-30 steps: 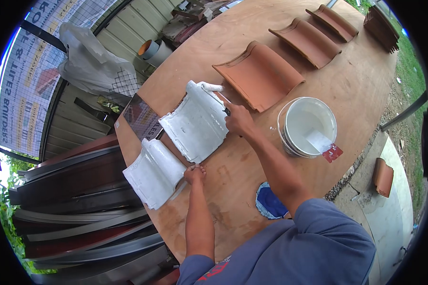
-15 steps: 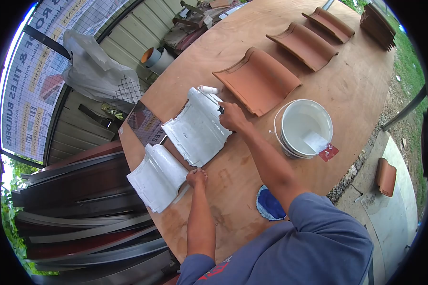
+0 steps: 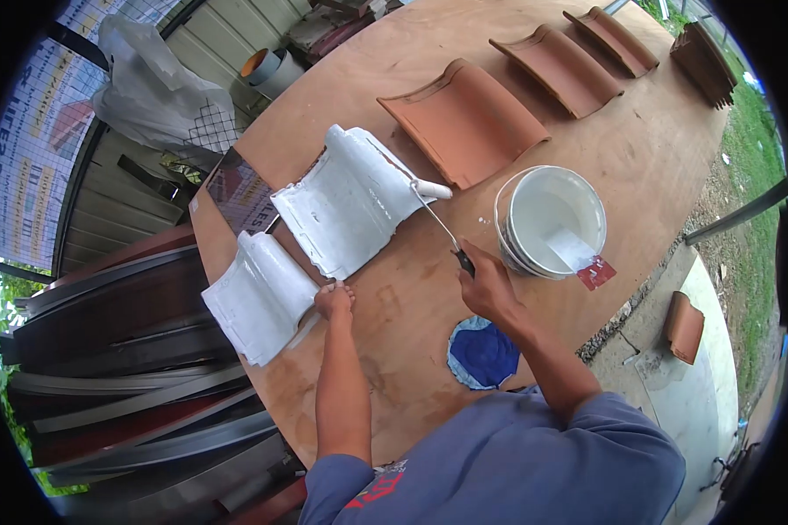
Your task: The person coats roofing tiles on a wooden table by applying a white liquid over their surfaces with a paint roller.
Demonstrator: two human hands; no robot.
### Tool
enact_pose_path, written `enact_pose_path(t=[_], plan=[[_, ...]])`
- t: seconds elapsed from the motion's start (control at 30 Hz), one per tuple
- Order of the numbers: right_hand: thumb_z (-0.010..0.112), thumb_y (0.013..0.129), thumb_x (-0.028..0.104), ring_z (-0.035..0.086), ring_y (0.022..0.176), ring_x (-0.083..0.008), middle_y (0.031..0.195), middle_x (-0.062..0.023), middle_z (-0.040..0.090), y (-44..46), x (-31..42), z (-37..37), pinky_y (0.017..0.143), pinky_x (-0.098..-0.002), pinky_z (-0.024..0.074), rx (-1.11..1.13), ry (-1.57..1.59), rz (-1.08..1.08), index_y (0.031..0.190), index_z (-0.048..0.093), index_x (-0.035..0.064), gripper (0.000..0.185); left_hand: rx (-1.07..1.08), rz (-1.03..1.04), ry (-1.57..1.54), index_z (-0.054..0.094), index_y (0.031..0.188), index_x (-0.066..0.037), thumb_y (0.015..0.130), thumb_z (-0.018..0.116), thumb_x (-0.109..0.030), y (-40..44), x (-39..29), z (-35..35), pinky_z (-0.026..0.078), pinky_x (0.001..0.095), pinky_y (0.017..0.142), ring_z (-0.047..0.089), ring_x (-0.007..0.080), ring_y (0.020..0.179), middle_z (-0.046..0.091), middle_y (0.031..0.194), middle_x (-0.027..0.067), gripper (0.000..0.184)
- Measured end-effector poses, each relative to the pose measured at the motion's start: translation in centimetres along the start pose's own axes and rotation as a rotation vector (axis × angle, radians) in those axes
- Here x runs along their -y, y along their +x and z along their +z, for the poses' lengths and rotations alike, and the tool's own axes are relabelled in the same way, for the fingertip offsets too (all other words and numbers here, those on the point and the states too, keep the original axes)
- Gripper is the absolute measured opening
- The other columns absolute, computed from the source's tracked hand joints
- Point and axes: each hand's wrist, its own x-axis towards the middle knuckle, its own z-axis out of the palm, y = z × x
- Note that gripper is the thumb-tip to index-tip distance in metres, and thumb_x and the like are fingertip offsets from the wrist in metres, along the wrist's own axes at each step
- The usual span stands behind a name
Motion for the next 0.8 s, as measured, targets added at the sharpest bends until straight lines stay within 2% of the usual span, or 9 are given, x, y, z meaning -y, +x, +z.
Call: enact_pose_path(t=[0.13,0.23,0.4,0.47,0.6,0.73,0.77,0.8], plan=[[0.064,0.091,0.000,0.067,0.109,-0.0469,0.125,-0.0253,0.069,-3.5,2.0,-2.5,0.093,-0.0508,0.0541,0.027,-0.050,-0.023,0.147,0.054,-0.0009,0.057,-0.015,0.019,0.028,0.067,0.090,0.001,0.103,0.069,-0.009,0.6,0.5,0.1,0.055,0.0288,0.049,0.065,0.0148,0.057,0.072,0.077,0.0089,0.016],[0.066,0.090,0.001,0.067,0.109,-0.0480,0.123,-0.0263,0.069,-1.8,2.3,-1.5,0.093,-0.0518,0.0546,0.071,-0.088,-0.053,0.148,0.054,-0.0007,0.059,-0.003,0.027,0.039,0.067,0.090,0.001,0.102,0.069,-0.009,1.1,0.7,0.0,0.056,0.0290,0.050,0.066,0.0151,0.058,0.072,0.078,0.0095,0.016],[0.066,0.083,0.000,0.069,0.106,-0.0472,0.114,-0.0300,0.071,7.2,4.2,2.0,0.091,-0.0529,0.0560,0.050,-0.099,-0.145,0.142,0.059,-0.0019,0.059,-0.013,0.040,0.046,0.067,0.093,0.002,0.102,0.069,-0.009,1.1,0.5,0.2,0.056,0.0302,0.050,0.067,0.0161,0.059,0.072,0.079,0.0100,0.015],[0.072,0.086,0.007,0.070,0.108,-0.0463,0.113,-0.0295,0.073,11.7,6.1,4.0,0.096,-0.0505,0.0549,0.070,-0.171,-0.105,0.141,0.064,0.0014,0.055,-0.010,0.039,0.058,0.067,0.094,0.003,0.102,0.069,-0.010,0.8,0.7,0.0,0.056,0.0305,0.049,0.067,0.0165,0.059,0.072,0.079,0.0101,0.015],[0.067,0.086,0.007,0.070,0.112,-0.0449,0.115,-0.0291,0.073,20.2,7.3,6.9,0.101,-0.0502,0.0548,0.073,-0.172,-0.018,0.142,0.064,0.0044,0.056,-0.027,0.061,0.072,0.067,0.096,0.003,0.103,0.069,-0.011,-0.1,0.0,0.1,0.055,0.0306,0.049,0.067,0.0167,0.058,0.072,0.078,0.0107,0.015],[0.064,0.085,0.007,0.072,0.109,-0.0445,0.117,-0.0291,0.073,20.9,6.7,6.9,0.100,-0.0499,0.0561,0.057,-0.174,0.019,0.142,0.065,0.0057,0.057,-0.023,0.051,0.062,0.067,0.096,0.003,0.103,0.069,-0.011,0.0,0.1,0.1,0.054,0.0303,0.049,0.066,0.0168,0.058,0.072,0.078,0.0106,0.016],[0.063,0.083,0.003,0.071,0.106,-0.0472,0.111,-0.0304,0.073,19.7,6.0,7.0,0.093,-0.0534,0.0574,-0.012,-0.142,-0.021,0.120,0.071,0.0016,0.038,-0.023,0.045,0.056,0.067,0.096,0.003,0.103,0.069,-0.011,0.3,0.2,0.1,0.054,0.0303,0.049,0.066,0.0168,0.058,0.072,0.078,0.0106,0.016],[0.063,0.083,0.003,0.071,0.106,-0.0472,0.111,-0.0304,0.073,18.1,5.4,6.6,0.093,-0.0534,0.0574,-0.006,-0.154,-0.024,0.120,0.071,0.0016,0.038,-0.024,0.054,0.051,0.068,0.095,0.003,0.103,0.069,-0.011,1.2,0.7,0.2,0.054,0.0302,0.048,0.066,0.0166,0.058,0.072,0.078,0.0105,0.016]])
